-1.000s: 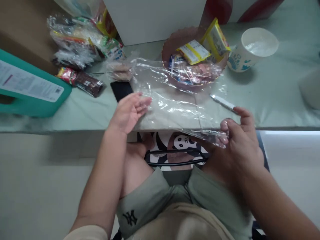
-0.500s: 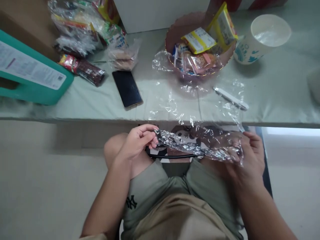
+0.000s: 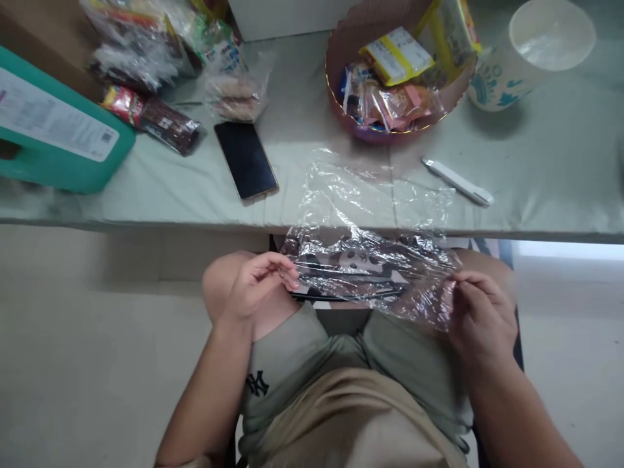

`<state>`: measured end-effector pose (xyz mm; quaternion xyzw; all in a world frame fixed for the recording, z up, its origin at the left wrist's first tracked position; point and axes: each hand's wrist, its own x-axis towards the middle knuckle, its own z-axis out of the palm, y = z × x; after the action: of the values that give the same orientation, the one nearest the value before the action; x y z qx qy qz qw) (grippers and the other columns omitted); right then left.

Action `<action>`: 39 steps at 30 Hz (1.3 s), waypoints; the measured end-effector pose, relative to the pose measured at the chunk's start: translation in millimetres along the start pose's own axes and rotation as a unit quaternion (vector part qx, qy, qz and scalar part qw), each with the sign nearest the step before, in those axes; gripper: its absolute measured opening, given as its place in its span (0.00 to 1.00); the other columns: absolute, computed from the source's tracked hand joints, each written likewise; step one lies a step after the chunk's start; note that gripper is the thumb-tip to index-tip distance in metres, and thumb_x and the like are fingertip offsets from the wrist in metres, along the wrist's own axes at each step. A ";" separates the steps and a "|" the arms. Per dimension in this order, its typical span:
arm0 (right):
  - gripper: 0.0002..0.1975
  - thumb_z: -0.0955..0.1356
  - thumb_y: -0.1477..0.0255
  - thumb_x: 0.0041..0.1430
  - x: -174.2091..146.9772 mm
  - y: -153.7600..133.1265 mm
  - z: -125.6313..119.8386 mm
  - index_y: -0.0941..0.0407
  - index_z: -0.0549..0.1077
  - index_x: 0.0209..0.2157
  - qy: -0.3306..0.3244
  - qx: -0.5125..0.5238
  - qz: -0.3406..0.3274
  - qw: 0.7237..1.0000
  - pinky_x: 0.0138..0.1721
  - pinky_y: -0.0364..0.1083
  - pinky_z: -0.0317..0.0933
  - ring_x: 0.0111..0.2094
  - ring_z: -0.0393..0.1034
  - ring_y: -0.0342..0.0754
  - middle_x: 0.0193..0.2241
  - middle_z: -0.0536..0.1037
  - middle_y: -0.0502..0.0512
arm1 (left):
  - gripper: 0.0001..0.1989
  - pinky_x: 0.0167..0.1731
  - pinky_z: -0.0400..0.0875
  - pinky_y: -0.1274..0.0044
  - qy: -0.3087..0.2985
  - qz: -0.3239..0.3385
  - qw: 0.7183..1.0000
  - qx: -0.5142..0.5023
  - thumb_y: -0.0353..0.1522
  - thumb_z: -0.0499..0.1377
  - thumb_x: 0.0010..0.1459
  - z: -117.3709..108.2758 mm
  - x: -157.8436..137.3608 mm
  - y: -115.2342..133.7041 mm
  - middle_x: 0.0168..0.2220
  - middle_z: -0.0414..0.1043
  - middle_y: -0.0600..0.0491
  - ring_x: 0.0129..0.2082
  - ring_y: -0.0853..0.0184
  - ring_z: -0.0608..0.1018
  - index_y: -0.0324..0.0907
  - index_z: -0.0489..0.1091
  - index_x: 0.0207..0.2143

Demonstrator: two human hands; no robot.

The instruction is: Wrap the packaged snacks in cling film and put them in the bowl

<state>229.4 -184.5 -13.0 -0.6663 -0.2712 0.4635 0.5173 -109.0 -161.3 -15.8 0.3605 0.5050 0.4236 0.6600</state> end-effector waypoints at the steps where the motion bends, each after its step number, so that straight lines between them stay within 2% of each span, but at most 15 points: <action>1: 0.10 0.74 0.66 0.46 0.9 0.9 0.3 0.55 0.72 0.28 -0.004 0.006 0.001 1.000 0.15 0.40 0.51 0.15 0.61 0.39 0.20 0.72 0.47 | 0.11 0.27 0.79 0.79 0.001 0.005 1.000 -0.003 0.34 0.74 0.48 -1.2 -0.1 -0.3 0.29 0.82 0.50 0.25 0.68 0.82 0.40 0.79 0.32; 4: 0.10 0.74 0.67 0.44 3.7 3.2 1.9 0.55 0.73 0.28 -0.003 0.026 0.002 1.000 0.16 0.40 0.50 0.14 0.60 0.38 0.20 0.72 0.47 | 0.13 0.29 0.79 0.80 0.022 0.011 0.999 0.026 0.31 0.75 0.43 -4.0 -1.3 -1.9 0.30 0.82 0.52 0.26 0.69 0.83 0.42 0.79 0.33; 7: 0.09 0.74 0.68 0.44 5.8 4.1 3.0 0.54 0.74 0.28 0.002 0.030 -0.004 1.000 0.15 0.40 0.48 0.14 0.58 0.38 0.20 0.72 0.46 | 0.14 0.27 0.77 0.82 0.044 0.002 0.995 0.093 0.32 0.76 0.42 -6.8 -1.8 -3.5 0.30 0.82 0.51 0.27 0.68 0.82 0.42 0.80 0.32; 9: 0.09 0.75 0.68 0.44 6.3 4.4 2.9 0.54 0.74 0.28 0.007 0.029 0.000 1.000 0.14 0.40 0.48 0.13 0.57 0.38 0.20 0.72 0.46 | 0.14 0.27 0.77 0.82 0.041 0.003 0.994 0.101 0.34 0.77 0.42 -7.5 -0.4 -3.5 0.28 0.82 0.50 0.28 0.68 0.82 0.41 0.80 0.31; 11: 0.09 0.75 0.68 0.44 5.9 5.1 2.2 0.54 0.75 0.28 0.011 0.022 0.004 1.000 0.15 0.40 0.48 0.14 0.56 0.38 0.21 0.73 0.46 | 0.17 0.29 0.79 0.81 0.022 0.002 0.998 0.050 0.38 0.78 0.40 -5.8 2.6 -2.4 0.26 0.81 0.50 0.27 0.68 0.82 0.41 0.80 0.31; 13: 0.08 0.75 0.67 0.46 4.8 6.4 1.2 0.53 0.76 0.29 0.014 0.013 0.003 1.000 0.15 0.40 0.49 0.14 0.56 0.38 0.22 0.73 0.46 | 0.24 0.30 0.80 0.78 0.006 -0.014 0.999 -0.029 0.46 0.78 0.37 -1.9 6.6 -1.3 0.25 0.79 0.50 0.27 0.66 0.82 0.40 0.79 0.31; 15: 0.08 0.75 0.67 0.47 3.5 8.2 0.2 0.54 0.76 0.30 0.017 0.001 0.001 1.000 0.16 0.40 0.50 0.15 0.57 0.38 0.22 0.74 0.47 | 0.27 0.29 0.80 0.78 0.011 -0.041 0.996 -0.075 0.48 0.78 0.36 2.6 10.2 -1.2 0.24 0.78 0.51 0.27 0.66 0.83 0.39 0.77 0.31; 20: 0.07 0.74 0.68 0.51 1.3 11.8 0.5 0.55 0.77 0.31 0.025 -0.025 0.002 0.999 0.17 0.39 0.52 0.17 0.58 0.37 0.23 0.74 0.47 | 0.20 0.27 0.77 0.82 0.037 -0.064 0.995 -0.066 0.35 0.79 0.40 6.2 13.0 -5.0 0.24 0.74 0.57 0.24 0.71 0.81 0.39 0.73 0.31; 26: 0.06 0.75 0.68 0.51 0.8 11.5 3.5 0.54 0.77 0.30 0.012 -0.005 -0.002 1.000 0.19 0.40 0.55 0.17 0.59 0.37 0.23 0.74 0.46 | 0.21 0.34 0.78 0.82 0.041 -0.081 0.991 -0.103 0.37 0.79 0.38 6.3 13.1 -2.9 0.27 0.80 0.51 0.30 0.71 0.82 0.38 0.74 0.28; 31: 0.04 0.75 0.69 0.50 -0.7 6.1 4.7 0.53 0.79 0.29 0.023 -0.020 0.012 0.999 0.17 0.41 0.52 0.17 0.60 0.40 0.23 0.75 0.51 | 0.21 0.24 0.74 0.84 0.042 -0.086 0.991 -0.090 0.33 0.79 0.36 8.1 15.5 -0.7 0.22 0.74 0.57 0.21 0.75 0.77 0.38 0.72 0.28; 39: 0.04 0.76 0.71 0.47 4.5 -1.2 6.9 0.53 0.80 0.28 0.032 0.010 0.011 0.999 0.15 0.40 0.49 0.16 0.56 0.38 0.23 0.74 0.51 | 0.22 0.19 0.71 0.84 0.019 -0.145 0.988 -0.046 0.31 0.79 0.35 1.9 16.4 5.5 0.26 0.74 0.57 0.21 0.72 0.78 0.38 0.77 0.33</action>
<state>225.2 -177.4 -13.6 -0.6782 -0.2424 0.4508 0.5273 -106.1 -144.2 -16.3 0.2449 0.5441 0.3529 0.7207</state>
